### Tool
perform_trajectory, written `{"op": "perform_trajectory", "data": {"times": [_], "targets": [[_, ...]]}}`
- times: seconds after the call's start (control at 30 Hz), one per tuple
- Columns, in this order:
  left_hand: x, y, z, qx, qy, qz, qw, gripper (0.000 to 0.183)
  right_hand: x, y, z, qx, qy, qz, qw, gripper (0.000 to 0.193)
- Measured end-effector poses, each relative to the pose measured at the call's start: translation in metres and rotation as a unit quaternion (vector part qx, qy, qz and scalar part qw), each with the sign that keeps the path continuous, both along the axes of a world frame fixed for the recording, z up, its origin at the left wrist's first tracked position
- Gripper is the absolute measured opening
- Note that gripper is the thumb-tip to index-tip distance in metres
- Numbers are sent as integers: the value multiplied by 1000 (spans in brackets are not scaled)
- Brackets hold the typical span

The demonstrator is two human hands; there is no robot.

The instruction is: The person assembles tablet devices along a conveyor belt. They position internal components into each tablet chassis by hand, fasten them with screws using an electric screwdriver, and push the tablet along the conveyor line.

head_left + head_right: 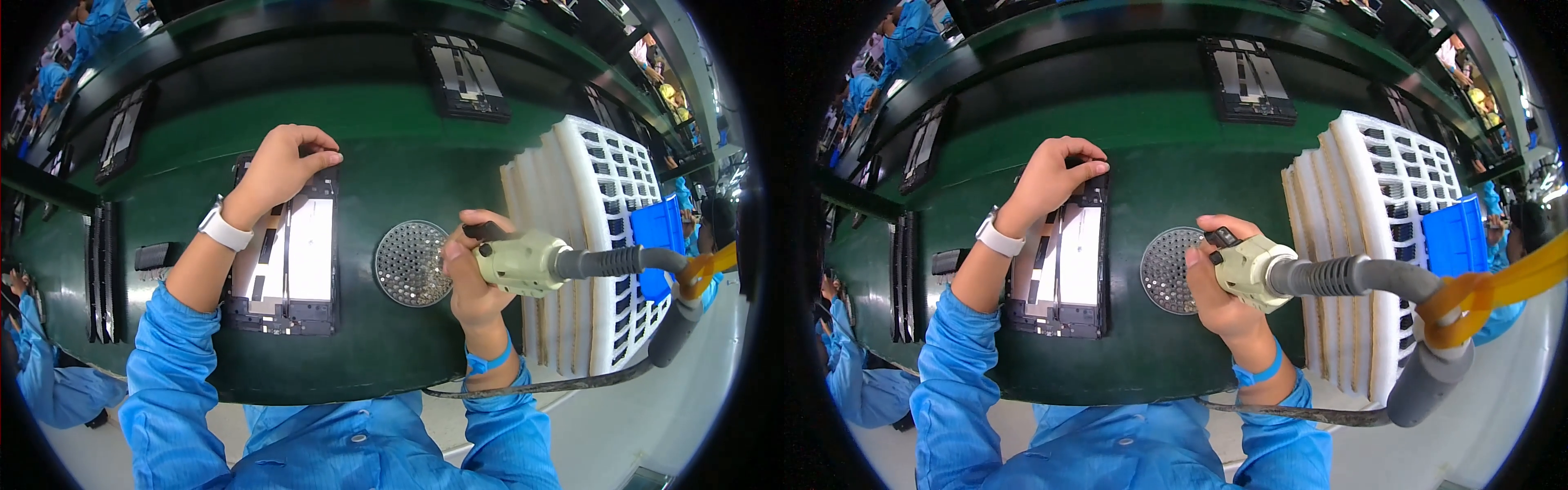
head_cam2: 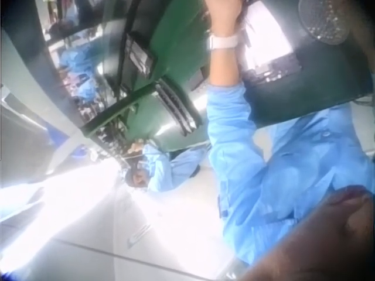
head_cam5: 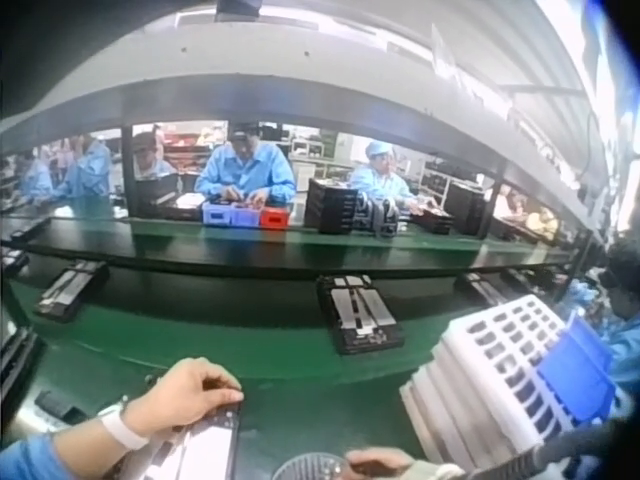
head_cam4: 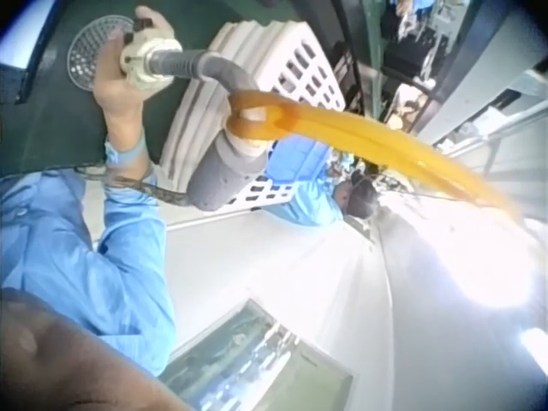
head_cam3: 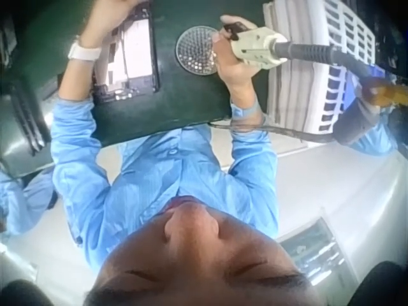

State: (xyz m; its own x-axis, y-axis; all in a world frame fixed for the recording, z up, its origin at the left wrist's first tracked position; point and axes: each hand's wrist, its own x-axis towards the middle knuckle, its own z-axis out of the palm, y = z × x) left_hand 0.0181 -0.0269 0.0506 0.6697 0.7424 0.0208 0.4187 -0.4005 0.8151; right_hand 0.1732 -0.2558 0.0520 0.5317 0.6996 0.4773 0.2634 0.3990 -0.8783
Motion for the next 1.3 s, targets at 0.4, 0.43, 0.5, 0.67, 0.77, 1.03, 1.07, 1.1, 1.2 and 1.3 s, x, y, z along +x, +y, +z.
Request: {"op": "perform_trajectory", "data": {"times": [0.4, 0.43, 0.5, 0.67, 0.77, 1.03, 1.07, 1.1, 1.2, 1.3], "targets": [[-1, 3, -20, 172, 9, -65, 983, 18, 3, -5, -2, 4, 7, 4, 1000, 36], [-1, 1, -22, 204, 2, -54, 978, 18, 3, -6, -3, 4, 7, 6, 1000, 36], [-3, 2, -20, 198, 13, -42, 979, 19, 0, -4, -2, -5, 10, -7, 1000, 35], [-12, -14, -24, 187, 8, -18, 982, 16, 1, 2, -7, 5, 0, -30, 1000, 34], [-28, -50, -20, 167, 8, -14, 986, 16, 0, 2, -5, 33, 40, -64, 997, 36], [-64, -91, -21, 171, -12, -62, 983, 18, -32, 30, 30, 29, 91, 69, 993, 34], [-64, -90, -21, 167, -15, -60, 984, 18, -40, 36, 36, 25, 88, 71, 993, 34], [-65, -89, -19, 162, 1, -72, 984, 19, -47, 41, 41, 30, 99, 90, 991, 34], [-68, -94, -14, 125, 13, -92, 988, 19, -63, 54, 43, 42, 100, 115, 987, 33], [-73, -94, -17, 86, -5, -108, 990, 18, -75, 59, 37, 48, 128, 137, 981, 33]]}}
